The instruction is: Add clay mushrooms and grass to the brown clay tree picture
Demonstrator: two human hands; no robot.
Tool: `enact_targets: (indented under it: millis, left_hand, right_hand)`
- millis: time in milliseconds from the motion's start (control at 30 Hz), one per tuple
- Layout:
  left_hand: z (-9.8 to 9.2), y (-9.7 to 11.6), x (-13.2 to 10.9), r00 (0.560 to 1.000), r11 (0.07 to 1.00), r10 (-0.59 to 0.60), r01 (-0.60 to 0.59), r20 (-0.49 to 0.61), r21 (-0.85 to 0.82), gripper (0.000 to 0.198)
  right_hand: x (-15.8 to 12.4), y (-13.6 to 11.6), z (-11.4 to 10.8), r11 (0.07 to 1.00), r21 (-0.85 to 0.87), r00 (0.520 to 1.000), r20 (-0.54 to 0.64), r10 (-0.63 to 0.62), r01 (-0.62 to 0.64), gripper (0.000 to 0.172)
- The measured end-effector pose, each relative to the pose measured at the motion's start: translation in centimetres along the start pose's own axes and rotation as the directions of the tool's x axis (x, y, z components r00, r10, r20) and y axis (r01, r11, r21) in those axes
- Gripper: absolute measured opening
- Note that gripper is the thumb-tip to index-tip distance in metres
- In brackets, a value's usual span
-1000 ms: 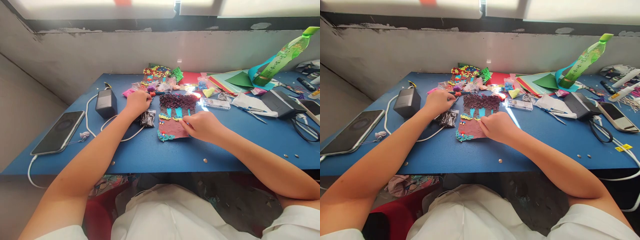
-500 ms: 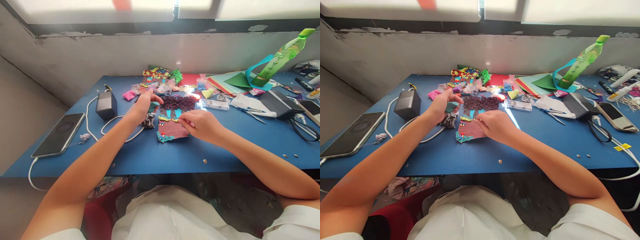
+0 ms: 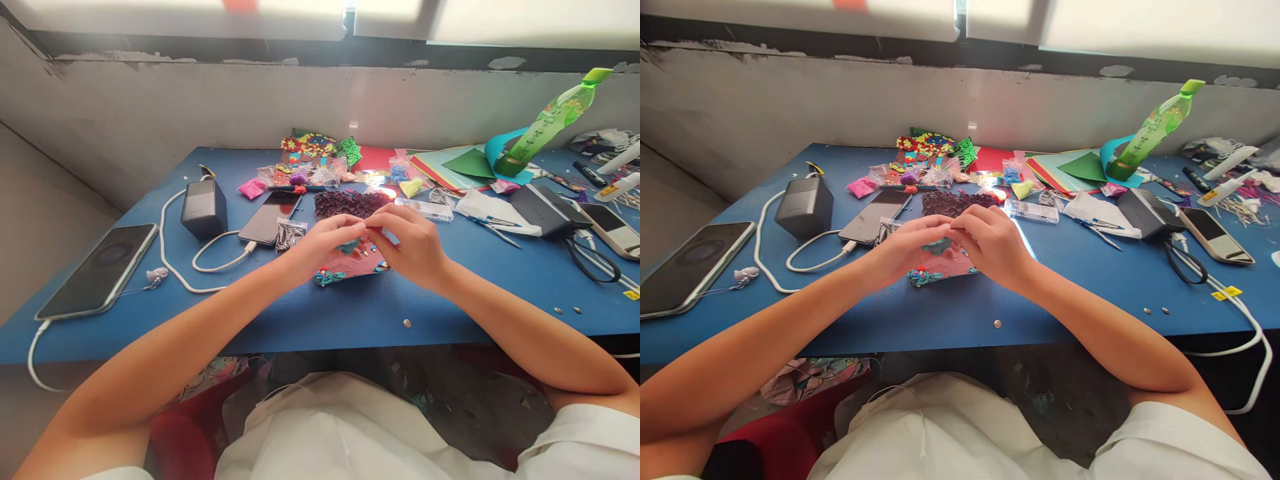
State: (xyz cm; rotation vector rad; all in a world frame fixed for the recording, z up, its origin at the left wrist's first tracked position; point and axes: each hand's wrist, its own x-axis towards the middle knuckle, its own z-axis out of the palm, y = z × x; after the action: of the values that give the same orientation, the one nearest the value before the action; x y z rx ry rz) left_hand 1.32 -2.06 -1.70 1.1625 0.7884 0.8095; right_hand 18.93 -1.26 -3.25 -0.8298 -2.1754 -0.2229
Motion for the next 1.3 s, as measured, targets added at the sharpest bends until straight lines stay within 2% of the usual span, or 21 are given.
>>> enact_targets:
  millis: [100, 200, 367, 567, 733, 933, 1033, 1200, 1300]
  left_hand:
    - [-0.8, 0.0, 0.13, 1.0, 0.997, 0.009, -0.01, 0.019, 0.072, 0.021]
    - [-1.17, 0.08, 0.15, 0.998, 0.988, 0.066, -0.064, -0.012, 0.137, 0.021]
    - [-0.8, 0.25, -0.13, 0.987, 0.959, 0.132, -0.103, -0.094, 0.265, 0.02]
    - [-0.49, 0.42, -0.4, 0.967, 0.919, 0.237, -0.193, -0.09, 0.343, 0.017]
    - [-0.36, 0.15, -0.42, 0.973, 0.922, 0.217, -0.178, -0.079, 0.344, 0.019]
    - [-0.57, -0.26, -0.1, 0.975, 0.913, 0.22, -0.194, -0.033, 0.358, 0.012]
    - [-0.66, -0.28, -0.09, 0.977, 0.925, 0.208, -0.18, -0.051, 0.334, 0.01]
    - [-0.74, -0.3, -0.31, 0.983, 0.939, 0.175, -0.152, -0.05, 0.31, 0.011]
    - [-0.73, -0.22, -0.4, 0.985, 0.958, 0.167, -0.15, -0.049, 0.246, 0.015]
  right_hand:
    - [0.15, 0.46, 0.14, 0.999, -0.001, 0.995, -0.088, -0.036, 0.036, 0.018]
    - [0.23, 0.54, 0.08, 0.998, 0.046, 0.994, -0.1, -0.047, 0.052, 0.013]
    - [0.43, 0.16, -0.44, 0.991, 0.129, 0.998, -0.043, 0.046, -0.04, 0.013]
    - [0.76, -0.01, -0.82, 0.949, 0.275, 0.988, 0.063, 0.14, -0.152, 0.011]
    - [0.6, 0.31, -0.53, 0.876, 0.415, 0.965, 0.191, 0.179, -0.245, 0.008]
    - [0.51, 0.19, -0.54, 0.817, 0.469, 0.934, 0.277, 0.224, -0.335, 0.011]
    - [0.58, 0.16, -0.61, 0.773, 0.514, 0.924, 0.28, 0.26, -0.373, 0.015]
    - [0.6, 0.41, -0.43, 0.808, 0.49, 0.943, 0.224, 0.246, -0.327, 0.015]
    - [0.59, 0.32, -0.33, 0.753, 0.555, 0.933, 0.272, 0.236, -0.353, 0.022]
